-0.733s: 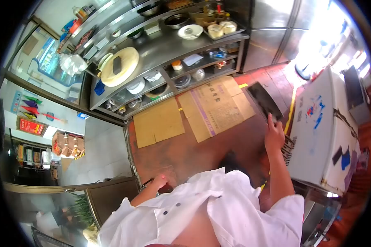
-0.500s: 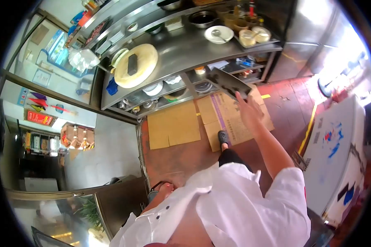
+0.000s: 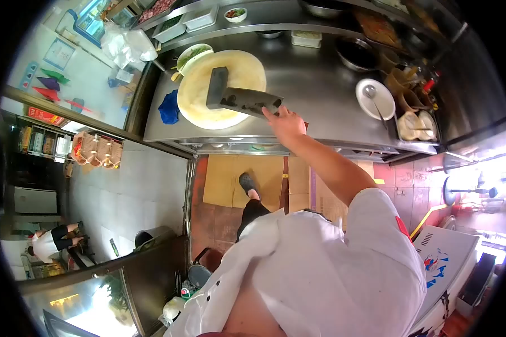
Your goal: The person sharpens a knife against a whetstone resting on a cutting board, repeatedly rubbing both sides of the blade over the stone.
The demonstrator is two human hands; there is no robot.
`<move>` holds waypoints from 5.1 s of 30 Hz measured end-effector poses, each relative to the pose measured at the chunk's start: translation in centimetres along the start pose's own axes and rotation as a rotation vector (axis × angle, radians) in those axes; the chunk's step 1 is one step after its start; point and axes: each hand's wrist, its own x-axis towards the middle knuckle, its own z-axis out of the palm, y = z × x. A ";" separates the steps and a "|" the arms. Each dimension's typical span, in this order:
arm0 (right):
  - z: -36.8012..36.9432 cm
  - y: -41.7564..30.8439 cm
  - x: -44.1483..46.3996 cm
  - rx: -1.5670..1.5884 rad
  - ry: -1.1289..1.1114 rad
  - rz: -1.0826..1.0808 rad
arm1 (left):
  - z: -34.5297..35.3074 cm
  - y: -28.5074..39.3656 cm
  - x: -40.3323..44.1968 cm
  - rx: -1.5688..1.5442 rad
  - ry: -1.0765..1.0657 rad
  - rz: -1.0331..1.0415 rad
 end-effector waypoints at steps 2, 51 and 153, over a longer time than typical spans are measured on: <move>1.1 -1.6 3.5 -0.074 -0.066 0.005 | -3.7 0.8 4.4 -0.020 -0.005 0.024; 2.5 -6.0 16.3 -0.012 -0.230 0.022 | -48.4 54.1 25.8 -0.634 -0.096 0.438; 7.1 -6.1 21.6 0.097 -0.503 0.399 | -47.6 61.3 35.6 0.313 0.452 0.676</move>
